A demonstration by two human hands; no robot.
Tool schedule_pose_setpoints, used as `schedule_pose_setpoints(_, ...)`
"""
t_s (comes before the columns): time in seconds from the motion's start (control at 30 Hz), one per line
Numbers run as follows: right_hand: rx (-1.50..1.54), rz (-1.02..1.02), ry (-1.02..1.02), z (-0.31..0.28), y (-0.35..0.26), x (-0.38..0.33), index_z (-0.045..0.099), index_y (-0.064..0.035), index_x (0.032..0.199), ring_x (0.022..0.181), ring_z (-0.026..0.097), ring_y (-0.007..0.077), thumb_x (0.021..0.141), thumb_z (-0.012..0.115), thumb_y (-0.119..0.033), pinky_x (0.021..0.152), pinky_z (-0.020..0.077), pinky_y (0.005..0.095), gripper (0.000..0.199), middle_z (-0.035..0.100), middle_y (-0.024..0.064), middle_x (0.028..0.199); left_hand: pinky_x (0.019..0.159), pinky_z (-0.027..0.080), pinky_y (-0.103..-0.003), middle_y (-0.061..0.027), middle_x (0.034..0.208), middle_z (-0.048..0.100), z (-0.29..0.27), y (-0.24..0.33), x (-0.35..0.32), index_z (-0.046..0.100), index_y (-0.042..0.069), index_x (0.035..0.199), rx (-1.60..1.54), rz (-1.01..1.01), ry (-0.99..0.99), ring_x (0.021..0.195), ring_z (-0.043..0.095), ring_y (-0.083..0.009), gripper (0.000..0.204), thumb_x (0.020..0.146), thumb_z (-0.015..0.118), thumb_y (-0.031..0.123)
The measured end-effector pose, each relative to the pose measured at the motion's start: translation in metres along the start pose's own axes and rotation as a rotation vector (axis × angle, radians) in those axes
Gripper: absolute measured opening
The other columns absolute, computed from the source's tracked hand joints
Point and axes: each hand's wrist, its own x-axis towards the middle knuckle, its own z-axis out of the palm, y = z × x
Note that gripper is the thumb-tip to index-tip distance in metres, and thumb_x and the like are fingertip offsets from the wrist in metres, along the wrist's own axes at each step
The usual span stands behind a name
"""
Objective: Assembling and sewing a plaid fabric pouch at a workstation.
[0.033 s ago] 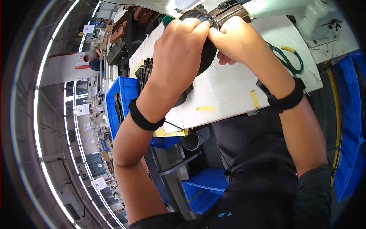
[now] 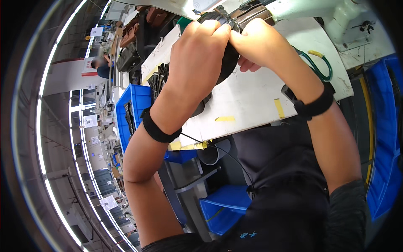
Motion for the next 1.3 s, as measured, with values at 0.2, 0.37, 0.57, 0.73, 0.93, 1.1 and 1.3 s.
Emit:
schedule_pose_setpoints(0.2, 0.186, 0.280, -0.310, -0.012, -0.003, 0.004, 0.072, 0.0093, 0.099, 0.074, 0.078, 0.0248, 0.100, 0.054, -0.041, 0.065, 0.0655, 0.0337, 0.054, 0.077, 0.0200, 0.090, 0.091, 0.056, -0.042, -0.0145, 0.108, 0.074, -0.007, 0.008, 0.011, 0.076, 0.003, 0.112, -0.032, -0.129, -0.163, 0.101, 0.070, -0.0357, 0.031, 0.086, 0.062, -0.004)
schedule_pose_setpoints(0.37, 0.237, 0.272, -0.325, -0.010, 0.003, 0.005, 0.072, 0.0080, 0.099, 0.075, 0.078, 0.0238, 0.101, 0.050, -0.041, 0.066, 0.0652, 0.0348, 0.054, 0.077, 0.0183, 0.088, 0.088, 0.057, -0.044, -0.0198, 0.104, 0.075, -0.007, 0.009, 0.019, 0.076, 0.000, 0.111, -0.121, -0.162, -0.118, 0.095, 0.071, -0.0392, 0.029, 0.087, 0.059, -0.001)
schedule_pose_setpoints(0.57, 0.238, 0.233, -0.371, -0.007, 0.007, 0.008, 0.073, 0.0054, 0.100, 0.075, 0.077, 0.0222, 0.101, 0.047, -0.037, 0.068, 0.0642, 0.0343, 0.050, 0.076, 0.0162, 0.090, 0.080, 0.058, -0.041, -0.0224, 0.090, 0.075, -0.007, 0.017, 0.020, 0.078, -0.001, 0.113, -0.227, -0.301, -0.073, 0.080, 0.074, -0.0359, 0.031, 0.088, 0.060, 0.004)
schedule_pose_setpoints(0.73, 0.225, 0.217, -0.355, 0.001, 0.014, 0.015, 0.070, 0.0066, 0.102, 0.071, 0.077, 0.0282, 0.098, 0.051, -0.033, 0.063, 0.0640, 0.0402, 0.044, 0.076, 0.0195, 0.084, 0.072, 0.057, -0.039, -0.0228, 0.080, 0.073, -0.009, 0.022, 0.027, 0.079, -0.001, 0.113, -0.245, -0.395, -0.053, 0.069, 0.074, -0.0310, 0.032, 0.087, 0.062, 0.007)
schedule_pose_setpoints(0.93, -0.175, -0.429, 0.354, 0.013, 0.033, 0.004, 0.070, 0.0037, 0.082, 0.071, 0.073, 0.0425, 0.086, 0.065, -0.021, 0.064, 0.0609, 0.0475, 0.025, 0.070, 0.0278, 0.074, 0.075, 0.057, -0.039, -0.0234, 0.080, 0.073, -0.012, 0.023, 0.029, 0.079, -0.001, 0.111, -0.170, -0.393, -0.152, 0.072, 0.074, -0.0317, 0.031, 0.087, 0.062, 0.009)
schedule_pose_setpoints(1.1, 0.202, -0.279, 0.212, 0.016, 0.037, 0.007, 0.067, 0.0032, 0.065, 0.062, 0.071, 0.0388, 0.086, 0.063, -0.016, 0.063, 0.0604, 0.0435, 0.029, 0.067, 0.0246, 0.064, 0.080, 0.060, -0.044, -0.0260, 0.090, 0.074, -0.009, 0.034, 0.034, 0.080, -0.003, 0.102, -0.122, -0.348, -0.041, 0.082, 0.075, -0.0393, 0.027, 0.084, 0.063, 0.006)
schedule_pose_setpoints(1.3, 0.422, -0.157, 0.012, 0.010, 0.039, 0.006, 0.068, 0.0044, 0.068, 0.058, 0.073, 0.0241, 0.088, 0.062, -0.016, 0.060, 0.0612, 0.0371, 0.029, 0.068, 0.0160, 0.060, 0.078, 0.058, -0.040, -0.0235, 0.079, 0.074, -0.003, 0.043, 0.033, 0.081, 0.000, 0.107, -0.151, -0.544, -0.013, 0.075, 0.076, -0.0346, 0.031, 0.085, 0.064, 0.011)
